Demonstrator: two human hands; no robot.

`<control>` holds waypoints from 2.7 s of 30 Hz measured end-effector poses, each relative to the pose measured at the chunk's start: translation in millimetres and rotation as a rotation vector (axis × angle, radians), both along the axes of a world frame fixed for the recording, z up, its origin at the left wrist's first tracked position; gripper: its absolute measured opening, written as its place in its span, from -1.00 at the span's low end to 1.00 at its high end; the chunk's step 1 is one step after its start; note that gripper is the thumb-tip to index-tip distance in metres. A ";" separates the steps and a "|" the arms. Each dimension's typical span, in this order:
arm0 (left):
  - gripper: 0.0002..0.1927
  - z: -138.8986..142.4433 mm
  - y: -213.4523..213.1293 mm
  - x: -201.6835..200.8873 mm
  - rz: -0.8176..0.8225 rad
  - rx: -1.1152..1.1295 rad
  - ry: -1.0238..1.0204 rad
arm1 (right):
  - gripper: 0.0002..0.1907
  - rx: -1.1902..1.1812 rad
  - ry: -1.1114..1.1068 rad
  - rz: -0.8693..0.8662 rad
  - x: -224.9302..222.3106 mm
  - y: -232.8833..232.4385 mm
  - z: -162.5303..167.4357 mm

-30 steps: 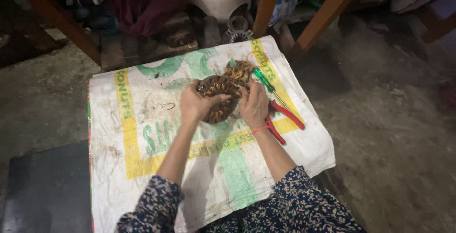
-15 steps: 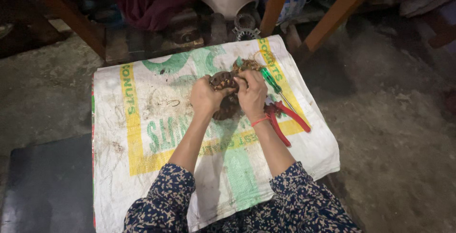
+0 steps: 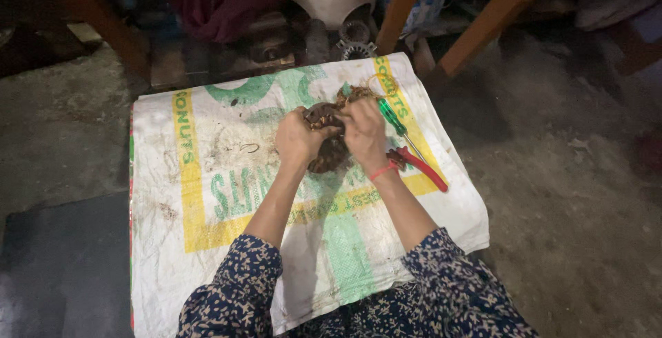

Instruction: The person is repairing a motor stator by hand. They pull out old copper windings from the slots and then use pliers to cut and remove the remaining wire ends.

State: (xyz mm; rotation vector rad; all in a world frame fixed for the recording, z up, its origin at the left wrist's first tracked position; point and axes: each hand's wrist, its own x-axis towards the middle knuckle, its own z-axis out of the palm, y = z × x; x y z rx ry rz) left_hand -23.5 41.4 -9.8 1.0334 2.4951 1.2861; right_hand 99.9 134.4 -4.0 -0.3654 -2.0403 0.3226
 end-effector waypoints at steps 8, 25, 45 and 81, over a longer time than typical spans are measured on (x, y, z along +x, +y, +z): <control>-0.53 -9.6 5.3 -3.7 -0.010 0.049 0.049 | -0.88 0.162 -0.030 0.086 -6.7 14.4 6.3; -0.45 1.1 8.4 1.3 -0.024 0.010 0.029 | -0.83 -0.005 0.008 0.099 -3.8 18.5 4.7; -0.53 -5.4 9.9 -0.6 0.003 0.034 -0.013 | -0.85 -0.129 0.051 0.093 -19.3 6.3 -5.7; -0.50 4.4 -25.9 -26.3 -0.195 -0.004 -0.303 | -0.71 -0.128 0.094 -0.268 17.6 -1.8 -58.1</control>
